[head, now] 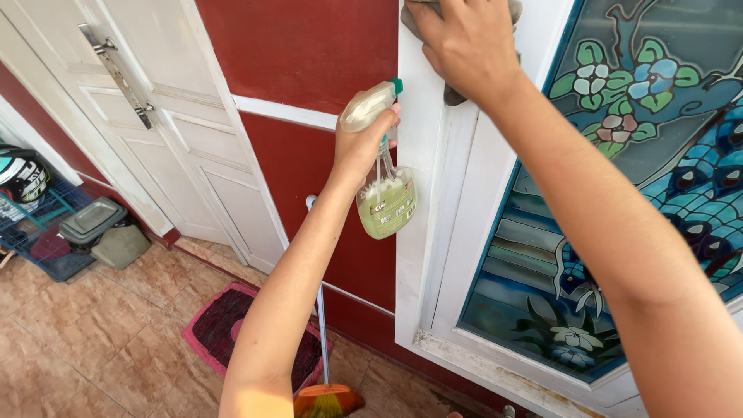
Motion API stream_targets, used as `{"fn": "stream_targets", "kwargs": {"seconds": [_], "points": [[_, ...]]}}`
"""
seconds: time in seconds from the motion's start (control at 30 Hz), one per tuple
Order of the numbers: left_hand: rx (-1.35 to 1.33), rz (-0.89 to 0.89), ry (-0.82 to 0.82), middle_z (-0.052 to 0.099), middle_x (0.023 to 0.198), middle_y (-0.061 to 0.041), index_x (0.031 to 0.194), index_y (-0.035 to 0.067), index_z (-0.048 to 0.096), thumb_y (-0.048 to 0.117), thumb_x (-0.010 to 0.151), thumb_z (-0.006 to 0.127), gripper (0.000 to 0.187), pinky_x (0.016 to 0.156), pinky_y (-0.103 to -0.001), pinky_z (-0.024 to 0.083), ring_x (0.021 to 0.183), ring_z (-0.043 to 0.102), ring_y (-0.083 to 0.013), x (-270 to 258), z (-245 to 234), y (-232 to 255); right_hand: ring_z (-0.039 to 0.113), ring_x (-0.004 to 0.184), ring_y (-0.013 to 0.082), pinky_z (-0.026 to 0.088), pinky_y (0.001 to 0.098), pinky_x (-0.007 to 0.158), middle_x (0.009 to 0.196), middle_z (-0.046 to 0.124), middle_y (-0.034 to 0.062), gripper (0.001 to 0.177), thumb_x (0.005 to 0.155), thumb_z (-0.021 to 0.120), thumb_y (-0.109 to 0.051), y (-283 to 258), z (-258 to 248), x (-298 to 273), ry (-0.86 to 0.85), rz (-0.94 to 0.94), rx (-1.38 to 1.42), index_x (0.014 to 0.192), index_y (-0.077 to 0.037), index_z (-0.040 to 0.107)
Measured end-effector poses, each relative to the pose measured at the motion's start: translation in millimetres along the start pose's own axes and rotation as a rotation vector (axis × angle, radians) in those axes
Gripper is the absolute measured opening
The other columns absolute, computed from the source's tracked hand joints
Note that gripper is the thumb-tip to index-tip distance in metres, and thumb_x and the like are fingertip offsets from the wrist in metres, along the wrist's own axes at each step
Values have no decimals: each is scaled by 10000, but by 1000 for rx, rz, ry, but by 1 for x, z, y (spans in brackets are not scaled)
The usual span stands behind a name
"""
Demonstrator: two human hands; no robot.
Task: Cleaning a decorative glass door using a spray bottle and a cloth
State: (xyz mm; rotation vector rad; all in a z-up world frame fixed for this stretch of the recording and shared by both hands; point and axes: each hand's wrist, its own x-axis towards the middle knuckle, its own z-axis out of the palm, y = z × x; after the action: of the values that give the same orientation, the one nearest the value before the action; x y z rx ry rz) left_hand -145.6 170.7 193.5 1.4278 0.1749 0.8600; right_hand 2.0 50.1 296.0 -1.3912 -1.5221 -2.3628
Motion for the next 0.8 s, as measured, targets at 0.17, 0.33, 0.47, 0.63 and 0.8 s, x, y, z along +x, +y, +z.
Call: {"fn": "stream_targets", "kwargs": {"seconds": [0.17,0.33,0.47,0.63,0.8], "points": [[-1,-24,72,652,868,31,1043,159,675,222,788,748,272,613,-283,592,793,641,-66,-17,8,-19,517,1135,291,439,394,824,1348,564,83,173,957,753,-69,-23,-11,-18,5,55,3,1086,-183,738],[-6,-37,123,642,845,16,1119,132,684,217,795,743,340,598,-269,593,773,614,-73,-36,11,-42,517,1007,238,428,362,755,1269,578,66,170,1020,673,-152,-55,-19,-55,-71,26,74,1161,-212,747],[40,-55,151,624,854,39,1010,152,677,201,807,724,214,623,-267,586,775,580,-69,-52,11,-55,519,1023,206,457,335,770,1259,562,18,191,1027,628,-180,-72,-30,-80,-235,-111,148,1170,-243,737],[72,-88,151,643,886,18,1025,139,671,238,812,723,241,635,-265,597,814,619,-85,-62,5,-59,512,1027,189,459,311,820,1247,569,10,241,953,689,-191,-59,-38,-85,-411,-368,271,1182,-263,705],[77,-93,122,652,900,27,1073,155,691,247,794,723,295,668,-276,616,846,636,-79,-53,-2,-63,505,1021,199,474,318,829,1251,570,11,311,951,747,-196,-30,-24,-52,-320,-222,131,1249,-274,711]]}}
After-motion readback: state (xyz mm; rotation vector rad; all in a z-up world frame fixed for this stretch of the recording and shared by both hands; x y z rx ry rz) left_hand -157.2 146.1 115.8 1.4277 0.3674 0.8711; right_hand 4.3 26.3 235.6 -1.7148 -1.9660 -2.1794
